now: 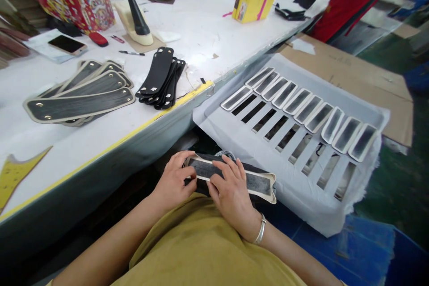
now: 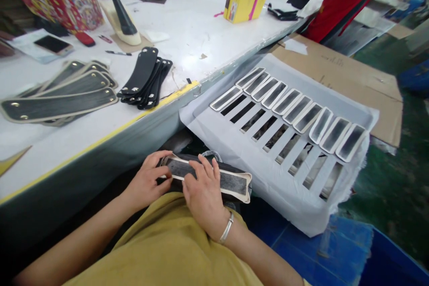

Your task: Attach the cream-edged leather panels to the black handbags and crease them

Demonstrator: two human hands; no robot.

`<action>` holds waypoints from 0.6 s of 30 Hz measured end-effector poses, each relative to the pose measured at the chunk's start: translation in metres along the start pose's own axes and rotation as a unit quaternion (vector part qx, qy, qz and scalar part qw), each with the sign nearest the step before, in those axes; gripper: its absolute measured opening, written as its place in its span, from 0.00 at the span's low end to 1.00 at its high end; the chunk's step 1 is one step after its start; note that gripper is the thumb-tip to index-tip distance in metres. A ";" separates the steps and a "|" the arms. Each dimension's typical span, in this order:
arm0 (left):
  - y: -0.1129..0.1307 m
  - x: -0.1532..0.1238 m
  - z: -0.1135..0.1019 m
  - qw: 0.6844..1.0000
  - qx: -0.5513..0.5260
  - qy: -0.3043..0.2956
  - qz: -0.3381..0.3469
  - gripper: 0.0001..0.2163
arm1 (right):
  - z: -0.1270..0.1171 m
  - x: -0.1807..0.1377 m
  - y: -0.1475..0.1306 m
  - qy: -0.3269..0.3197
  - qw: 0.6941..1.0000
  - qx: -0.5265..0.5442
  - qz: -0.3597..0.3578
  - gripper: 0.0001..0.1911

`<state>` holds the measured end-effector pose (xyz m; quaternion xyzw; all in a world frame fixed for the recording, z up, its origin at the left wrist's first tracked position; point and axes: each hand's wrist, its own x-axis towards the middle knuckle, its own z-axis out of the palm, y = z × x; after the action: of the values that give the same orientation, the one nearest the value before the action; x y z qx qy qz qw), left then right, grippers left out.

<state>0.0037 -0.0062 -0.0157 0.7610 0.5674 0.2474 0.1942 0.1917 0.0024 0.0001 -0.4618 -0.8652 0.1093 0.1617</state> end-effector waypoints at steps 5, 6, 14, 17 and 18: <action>0.005 -0.001 0.006 0.999 0.033 -0.001 -0.027 0.01 | 0.000 0.002 -0.001 -0.005 1.000 -0.012 0.007 0.05; 0.004 -0.002 0.006 0.999 0.029 0.006 -0.029 0.02 | 0.000 0.001 -0.001 -0.003 1.000 -0.015 0.007 0.05; -0.030 -0.025 0.004 0.980 -0.167 0.045 -0.098 0.23 | 0.011 -0.019 -0.004 0.056 0.993 -0.002 -0.100 0.12; -0.031 -0.028 0.012 0.954 -0.266 0.048 -0.130 0.24 | 0.017 -0.022 -0.005 0.043 0.989 -0.016 -0.142 0.15; -0.030 -0.027 0.015 0.944 -0.295 0.048 -0.140 0.25 | 0.018 -0.022 -0.006 0.038 0.988 -0.024 -0.149 0.15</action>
<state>-0.0166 -0.0245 -0.0490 0.5693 0.5786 0.4102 0.4158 0.1916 -0.0196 -0.0188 -0.3348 -0.9201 0.0457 0.1978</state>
